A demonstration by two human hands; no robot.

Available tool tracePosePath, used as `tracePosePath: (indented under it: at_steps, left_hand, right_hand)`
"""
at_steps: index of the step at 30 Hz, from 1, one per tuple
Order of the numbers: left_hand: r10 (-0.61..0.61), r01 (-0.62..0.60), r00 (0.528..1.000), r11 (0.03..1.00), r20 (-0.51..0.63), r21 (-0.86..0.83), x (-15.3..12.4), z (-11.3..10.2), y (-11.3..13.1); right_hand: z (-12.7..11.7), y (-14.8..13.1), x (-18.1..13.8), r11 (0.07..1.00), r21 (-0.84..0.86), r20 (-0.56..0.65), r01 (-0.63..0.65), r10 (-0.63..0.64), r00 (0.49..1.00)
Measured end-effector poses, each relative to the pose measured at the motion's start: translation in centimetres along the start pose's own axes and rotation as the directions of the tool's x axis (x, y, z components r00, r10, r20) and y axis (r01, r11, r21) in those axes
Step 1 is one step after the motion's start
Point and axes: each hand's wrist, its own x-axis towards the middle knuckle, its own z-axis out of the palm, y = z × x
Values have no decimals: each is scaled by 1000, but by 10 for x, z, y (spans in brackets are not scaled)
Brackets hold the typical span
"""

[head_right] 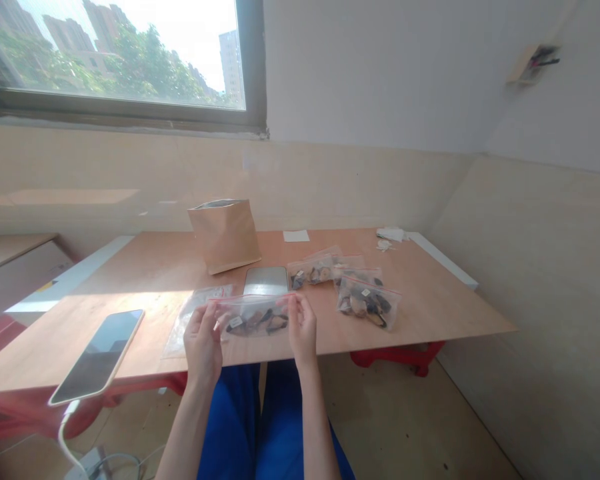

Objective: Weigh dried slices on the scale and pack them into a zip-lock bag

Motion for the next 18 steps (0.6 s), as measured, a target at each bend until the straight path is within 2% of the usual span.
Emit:
tracePosePath:
  at_steps: [5, 11, 18]
  left_hand:
    - [1, -1, 999, 1000, 41, 0, -1, 1, -1]
    - [104, -145, 984, 937, 142, 318, -3, -4, 0]
    - [98, -142, 986, 918, 134, 371, -2, -7, 1]
  right_hand:
    - [2, 0, -1, 994, 105, 2, -31, 31, 1000]
    - [3, -3, -1, 992, 115, -66, -55, 63, 996]
    - [2, -1, 0, 987, 155, -84, -46, 59, 995]
